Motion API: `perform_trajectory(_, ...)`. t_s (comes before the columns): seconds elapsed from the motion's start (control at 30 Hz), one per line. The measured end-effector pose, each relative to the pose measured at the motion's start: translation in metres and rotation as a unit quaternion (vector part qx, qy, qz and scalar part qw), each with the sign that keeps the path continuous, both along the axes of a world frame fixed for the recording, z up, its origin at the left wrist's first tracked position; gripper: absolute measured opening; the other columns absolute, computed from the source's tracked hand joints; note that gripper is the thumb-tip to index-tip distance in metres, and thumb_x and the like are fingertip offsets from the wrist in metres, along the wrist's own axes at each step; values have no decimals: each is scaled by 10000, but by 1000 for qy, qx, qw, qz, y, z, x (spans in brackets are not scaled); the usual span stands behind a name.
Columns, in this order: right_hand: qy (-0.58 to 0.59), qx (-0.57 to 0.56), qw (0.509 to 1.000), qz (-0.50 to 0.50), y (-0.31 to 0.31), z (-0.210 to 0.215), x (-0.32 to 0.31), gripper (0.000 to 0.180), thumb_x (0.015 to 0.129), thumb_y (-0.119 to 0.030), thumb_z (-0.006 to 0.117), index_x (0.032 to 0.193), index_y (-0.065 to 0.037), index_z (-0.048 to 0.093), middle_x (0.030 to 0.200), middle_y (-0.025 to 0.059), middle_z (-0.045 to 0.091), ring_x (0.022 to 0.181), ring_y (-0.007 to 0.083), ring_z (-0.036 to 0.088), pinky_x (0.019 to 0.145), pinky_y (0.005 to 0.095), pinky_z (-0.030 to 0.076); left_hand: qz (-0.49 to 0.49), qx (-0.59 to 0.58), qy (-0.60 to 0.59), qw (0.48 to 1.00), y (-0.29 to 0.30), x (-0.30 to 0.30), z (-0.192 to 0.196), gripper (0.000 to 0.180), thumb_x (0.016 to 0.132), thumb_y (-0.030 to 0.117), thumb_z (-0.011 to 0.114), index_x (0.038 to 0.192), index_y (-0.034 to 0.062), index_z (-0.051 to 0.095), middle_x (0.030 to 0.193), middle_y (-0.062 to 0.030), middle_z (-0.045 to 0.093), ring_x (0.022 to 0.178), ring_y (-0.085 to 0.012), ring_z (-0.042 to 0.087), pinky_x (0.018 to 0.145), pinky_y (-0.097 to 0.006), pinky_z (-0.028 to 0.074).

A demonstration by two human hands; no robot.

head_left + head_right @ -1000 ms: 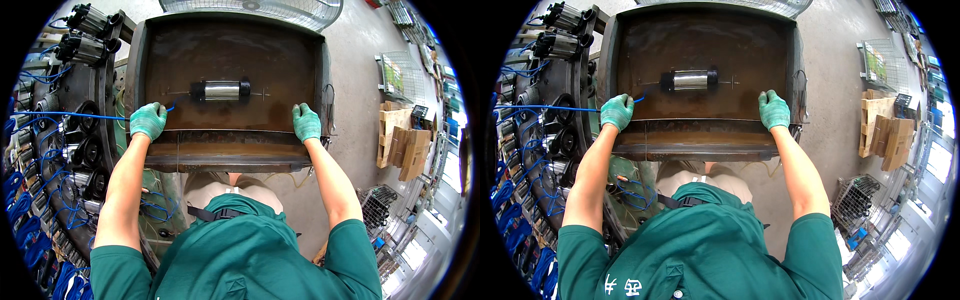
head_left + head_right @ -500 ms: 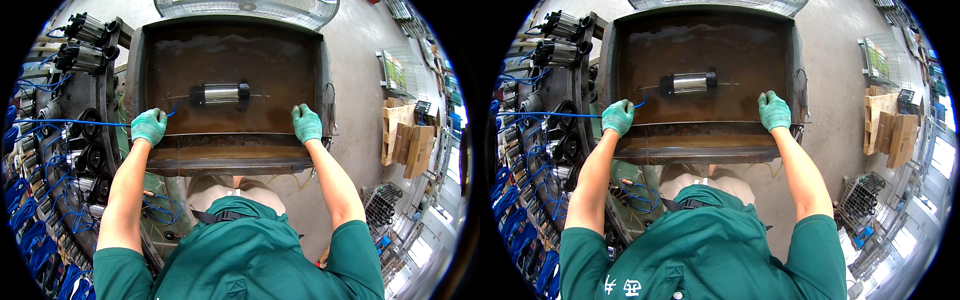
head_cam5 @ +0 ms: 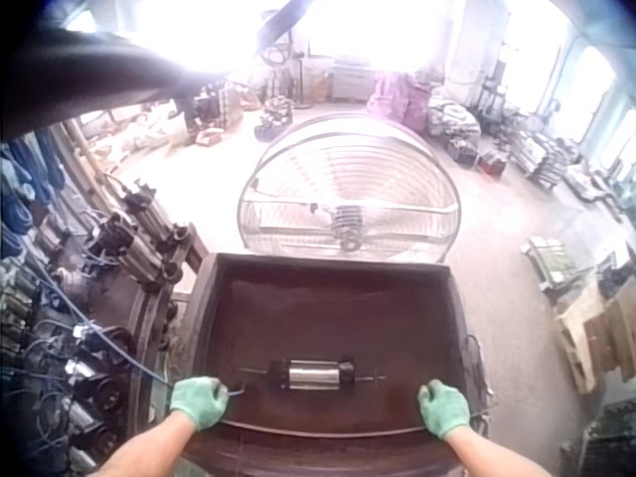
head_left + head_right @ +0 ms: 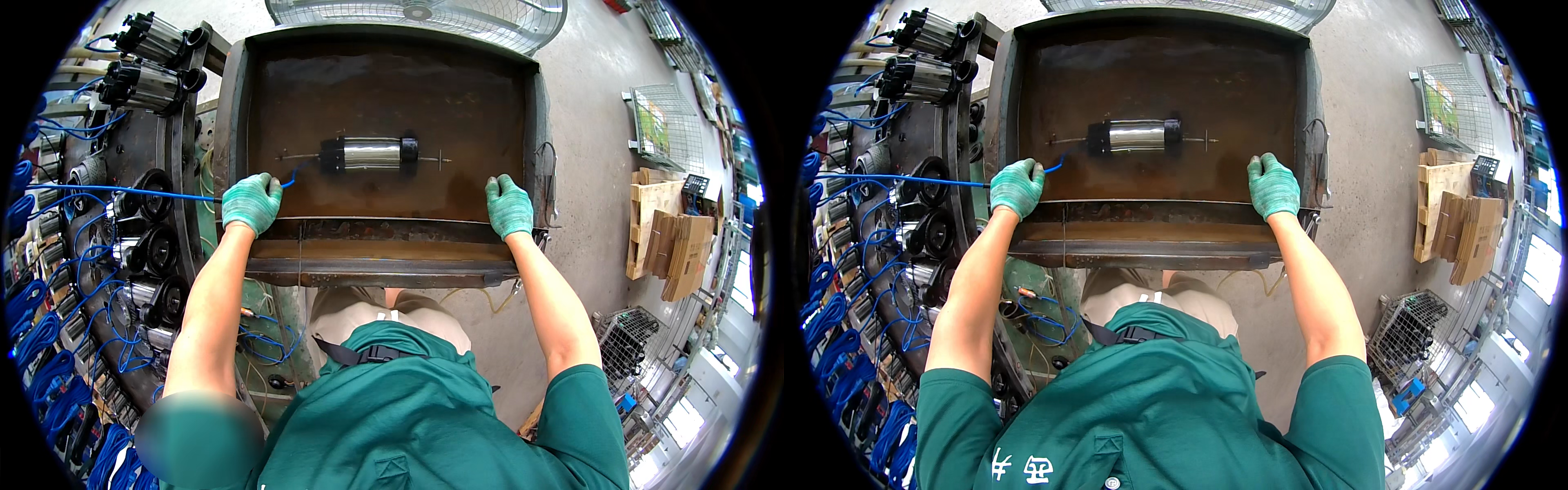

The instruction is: The person repeatedly picks up cylindrical submersible pumps from a rack, lowers them into a rectangular water tank, and lifts them out. They handle the pumps and their attached blue cables, occasionally adjusting the cable position before returning the pumps to the rack.

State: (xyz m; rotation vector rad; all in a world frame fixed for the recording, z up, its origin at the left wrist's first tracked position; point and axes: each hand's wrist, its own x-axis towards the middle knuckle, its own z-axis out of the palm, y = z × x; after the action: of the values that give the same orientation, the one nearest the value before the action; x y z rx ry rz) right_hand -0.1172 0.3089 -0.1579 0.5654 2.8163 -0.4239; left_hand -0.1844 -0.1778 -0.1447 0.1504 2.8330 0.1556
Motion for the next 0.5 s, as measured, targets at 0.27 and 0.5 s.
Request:
perform_trajectory(0.27, -18, 14, 1000, 4, -1, 3, 1, 386, 1046, -444, 496, 1066, -98, 666, 998, 251, 727, 983, 474, 682, 850, 583, 539, 3, 3, 8, 1000, 2, 2, -1, 331, 1011, 370, 550, 912, 99, 714, 934, -180, 731, 899, -425, 695, 797, -545, 547)
perform_trajectory(0.5, -25, 5, 1000, 1, 0, 2, 1, 399, 1040, -467, 488, 1088, -114, 667, 1044, 237, 729, 1020, 472, 677, 885, 582, 535, 2, -12, -15, 1000, -1, 2, -5, 357, 1017, 405, 531, 978, 105, 721, 982, -213, 721, 955, -459, 672, 819, -559, 535)
